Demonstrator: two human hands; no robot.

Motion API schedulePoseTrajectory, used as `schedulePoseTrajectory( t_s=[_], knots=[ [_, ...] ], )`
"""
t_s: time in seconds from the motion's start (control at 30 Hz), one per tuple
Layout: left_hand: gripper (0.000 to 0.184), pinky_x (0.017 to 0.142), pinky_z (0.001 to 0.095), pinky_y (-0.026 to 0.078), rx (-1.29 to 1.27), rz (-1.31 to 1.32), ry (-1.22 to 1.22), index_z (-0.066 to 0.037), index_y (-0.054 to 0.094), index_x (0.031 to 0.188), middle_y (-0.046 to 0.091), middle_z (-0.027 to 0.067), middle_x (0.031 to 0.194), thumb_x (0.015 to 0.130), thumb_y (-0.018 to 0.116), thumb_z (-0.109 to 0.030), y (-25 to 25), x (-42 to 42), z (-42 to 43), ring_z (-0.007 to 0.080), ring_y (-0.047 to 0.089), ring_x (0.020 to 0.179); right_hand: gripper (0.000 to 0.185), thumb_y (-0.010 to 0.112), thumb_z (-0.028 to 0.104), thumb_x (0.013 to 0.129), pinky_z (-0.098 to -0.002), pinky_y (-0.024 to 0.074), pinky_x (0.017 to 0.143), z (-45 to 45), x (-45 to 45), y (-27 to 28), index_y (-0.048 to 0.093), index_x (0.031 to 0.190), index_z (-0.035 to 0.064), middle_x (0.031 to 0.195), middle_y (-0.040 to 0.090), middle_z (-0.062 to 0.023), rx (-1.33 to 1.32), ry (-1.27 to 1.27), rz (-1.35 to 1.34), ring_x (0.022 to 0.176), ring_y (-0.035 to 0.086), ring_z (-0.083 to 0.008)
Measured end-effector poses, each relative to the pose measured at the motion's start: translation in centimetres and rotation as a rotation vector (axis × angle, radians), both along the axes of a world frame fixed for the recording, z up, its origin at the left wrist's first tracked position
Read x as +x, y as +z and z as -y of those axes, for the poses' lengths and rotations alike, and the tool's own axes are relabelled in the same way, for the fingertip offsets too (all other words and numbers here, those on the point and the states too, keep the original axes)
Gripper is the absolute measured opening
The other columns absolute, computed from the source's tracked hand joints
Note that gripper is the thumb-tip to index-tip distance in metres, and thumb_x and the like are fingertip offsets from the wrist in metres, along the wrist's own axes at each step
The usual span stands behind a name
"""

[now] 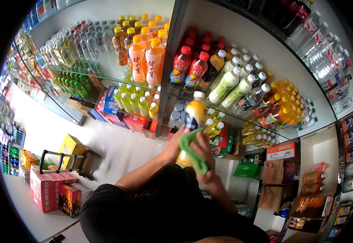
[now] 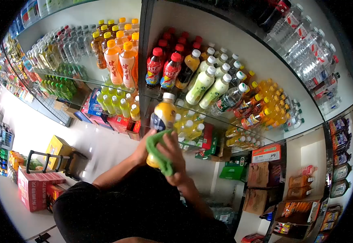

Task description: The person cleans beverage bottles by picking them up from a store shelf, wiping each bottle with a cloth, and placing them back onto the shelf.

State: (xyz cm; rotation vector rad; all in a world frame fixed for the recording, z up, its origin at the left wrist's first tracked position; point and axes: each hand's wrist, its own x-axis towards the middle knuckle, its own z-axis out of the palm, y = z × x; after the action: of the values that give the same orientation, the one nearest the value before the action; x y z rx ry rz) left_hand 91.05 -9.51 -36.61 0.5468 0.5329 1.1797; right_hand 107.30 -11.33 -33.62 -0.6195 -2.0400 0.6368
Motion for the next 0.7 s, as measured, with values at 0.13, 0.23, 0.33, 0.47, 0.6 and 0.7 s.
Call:
schedulePoseTrajectory(
  t_s=[0.13, 0.23, 0.33, 0.47, 0.6, 0.7],
  knots=[
    [0.060, 0.107, 0.0343, 0.041, 0.032, -0.078, -0.085, -0.005, 0.035, 0.151, 0.052, 0.0083, 0.139, 0.104, 0.051, -0.038, 1.6, 1.1, 1.6, 0.0168, 0.051, 0.126, 0.050, 0.051, 0.021, 0.102, -0.0488, 0.0106, 0.122, -2.4, -0.4, 3.2, 0.045, 0.148, 0.0037, 0.163, 0.022, -0.0207, -0.171, -0.126, -0.255, 0.153, 0.015, -0.0356],
    [0.060, 0.106, 0.0352, 0.043, -0.047, 0.071, -0.037, -0.006, 0.037, 0.150, 0.053, 0.0091, 0.139, 0.103, 0.051, -0.041, 3.1, 1.1, 1.7, 0.0178, 0.053, 0.125, 0.050, 0.047, 0.032, 0.103, -0.0496, 0.0105, 0.122, -1.5, -0.4, 2.6, 0.049, 0.146, 0.0054, 0.161, 0.028, -0.0193, -0.149, -0.047, -0.234, 0.152, 0.017, -0.0364],
    [0.063, 0.093, 0.0408, 0.054, -0.170, 0.192, -0.007, -0.003, 0.050, 0.136, 0.066, 0.0157, 0.116, 0.098, 0.052, -0.053, 2.0, -0.2, 0.3, 0.0282, 0.067, 0.103, 0.061, 0.033, 0.051, 0.103, -0.0558, 0.0141, 0.121, 1.4, 0.1, -0.7, 0.060, 0.135, 0.0064, 0.156, 0.039, -0.0159, -0.079, 0.008, -0.086, 0.150, 0.019, -0.0415],
    [0.059, 0.097, 0.0374, 0.049, -0.087, 0.091, 0.081, -0.007, 0.043, 0.142, 0.060, 0.0105, 0.123, 0.099, 0.056, -0.046, 1.2, -1.0, -0.6, 0.0219, 0.061, 0.110, 0.072, 0.024, 0.059, 0.101, -0.0562, 0.0180, 0.120, 3.4, 0.9, -2.1, 0.060, 0.136, 0.0063, 0.156, 0.039, -0.0171, -0.066, 0.106, 0.002, 0.150, 0.021, -0.0419],
    [0.060, 0.107, 0.0332, 0.040, 0.025, -0.109, 0.018, -0.007, 0.029, 0.154, 0.049, 0.0091, 0.142, 0.103, 0.053, -0.028, 1.4, 0.2, 1.0, 0.0178, 0.049, 0.128, 0.064, 0.029, 0.049, 0.105, -0.0523, 0.0150, 0.121, 1.1, 0.7, -0.4, 0.053, 0.140, 0.0011, 0.157, 0.033, -0.0248, -0.034, -0.015, -0.204, 0.150, 0.022, -0.0409],
    [0.058, 0.111, 0.0337, 0.034, 0.170, -0.139, -0.089, -0.004, 0.027, 0.154, 0.046, 0.0083, 0.144, 0.106, 0.049, -0.028, 1.5, 1.9, 1.8, 0.0166, 0.042, 0.132, 0.058, 0.035, 0.042, 0.106, -0.0504, 0.0137, 0.121, -1.2, 1.3, 1.0, 0.043, 0.150, 0.0055, 0.162, 0.021, -0.0243, -0.030, -0.205, -0.237, 0.151, 0.019, -0.0389]
  ],
)
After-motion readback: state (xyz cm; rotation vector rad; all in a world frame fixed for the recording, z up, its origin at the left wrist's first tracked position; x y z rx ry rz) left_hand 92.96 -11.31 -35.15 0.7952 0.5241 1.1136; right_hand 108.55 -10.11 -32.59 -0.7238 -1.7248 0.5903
